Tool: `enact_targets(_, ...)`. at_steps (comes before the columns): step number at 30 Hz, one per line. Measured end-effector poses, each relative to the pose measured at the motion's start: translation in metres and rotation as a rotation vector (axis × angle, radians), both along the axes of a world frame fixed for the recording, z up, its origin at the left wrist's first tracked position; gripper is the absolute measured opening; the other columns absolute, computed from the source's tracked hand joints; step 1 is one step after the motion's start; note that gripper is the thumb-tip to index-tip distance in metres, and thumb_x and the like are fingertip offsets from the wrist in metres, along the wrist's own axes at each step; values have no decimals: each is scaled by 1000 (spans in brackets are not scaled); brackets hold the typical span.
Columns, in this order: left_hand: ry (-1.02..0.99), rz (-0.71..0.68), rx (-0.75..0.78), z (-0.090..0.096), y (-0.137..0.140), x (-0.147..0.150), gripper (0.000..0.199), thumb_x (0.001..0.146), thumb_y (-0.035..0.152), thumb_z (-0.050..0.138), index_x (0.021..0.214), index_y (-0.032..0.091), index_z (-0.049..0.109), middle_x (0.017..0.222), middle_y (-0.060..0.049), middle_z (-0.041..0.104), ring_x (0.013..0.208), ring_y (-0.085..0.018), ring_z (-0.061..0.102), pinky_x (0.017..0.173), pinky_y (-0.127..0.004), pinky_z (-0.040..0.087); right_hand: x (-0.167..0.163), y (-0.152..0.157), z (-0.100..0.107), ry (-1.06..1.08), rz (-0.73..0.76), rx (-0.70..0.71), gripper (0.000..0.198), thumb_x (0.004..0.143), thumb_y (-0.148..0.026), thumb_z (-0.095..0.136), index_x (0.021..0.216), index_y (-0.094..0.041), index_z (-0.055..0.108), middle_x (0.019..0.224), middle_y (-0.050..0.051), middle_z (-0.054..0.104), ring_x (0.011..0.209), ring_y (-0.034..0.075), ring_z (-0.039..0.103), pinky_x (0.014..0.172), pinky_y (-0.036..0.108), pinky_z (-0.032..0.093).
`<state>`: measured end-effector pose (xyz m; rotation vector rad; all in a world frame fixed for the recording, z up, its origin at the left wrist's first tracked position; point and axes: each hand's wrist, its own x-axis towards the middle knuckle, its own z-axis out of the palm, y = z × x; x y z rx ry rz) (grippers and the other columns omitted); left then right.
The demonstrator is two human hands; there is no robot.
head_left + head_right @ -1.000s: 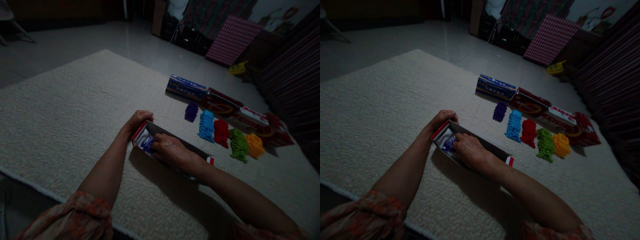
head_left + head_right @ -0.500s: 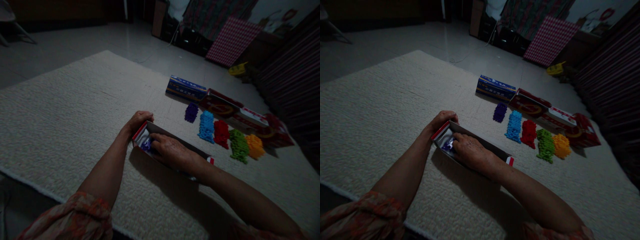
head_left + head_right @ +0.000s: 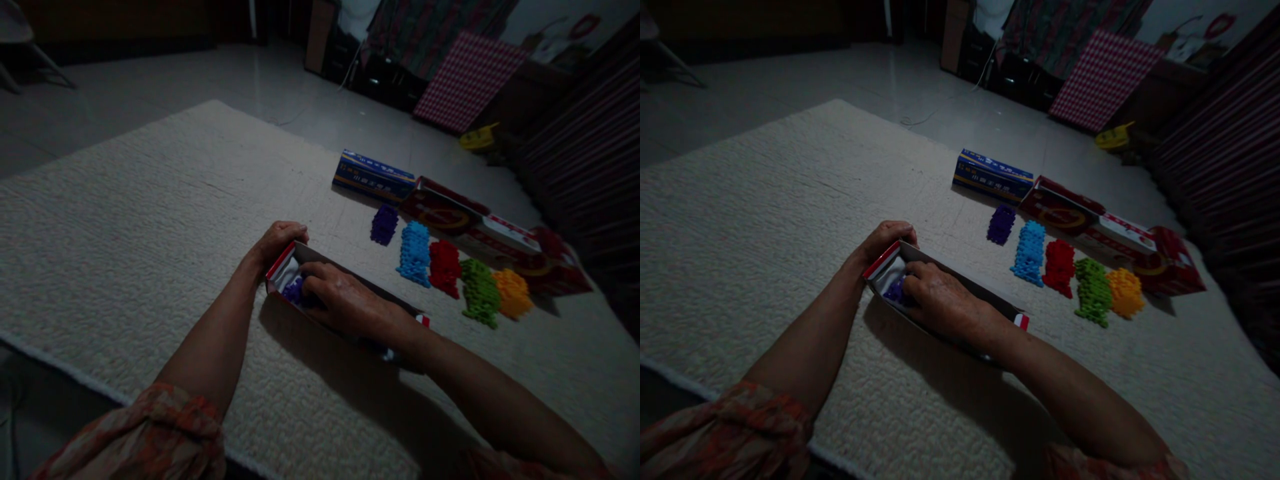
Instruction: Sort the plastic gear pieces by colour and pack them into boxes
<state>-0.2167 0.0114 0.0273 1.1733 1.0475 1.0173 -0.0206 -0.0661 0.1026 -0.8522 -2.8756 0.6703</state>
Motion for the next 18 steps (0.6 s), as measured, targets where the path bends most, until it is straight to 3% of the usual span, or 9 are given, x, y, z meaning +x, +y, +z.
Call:
enact_targets(5,-15,-8,-26,-1,1,-1,29,78,44,65,68,16,67,61,-3,65,54,-12,56,55,-27,44,0,0,-1,-41,72,4,14,93,-12,61,104,-15,69,145,17,57,122,28,58,101,46,53)
enact_targets(18,-20,-2,-11,-2,1,-1,32,76,46,66,67,16,67,60,-2,65,54,-12,56,56,-26,44,-2,4,-9,-52,45,54,12,93,-15,64,104,-14,67,142,17,58,119,26,61,100,44,53)
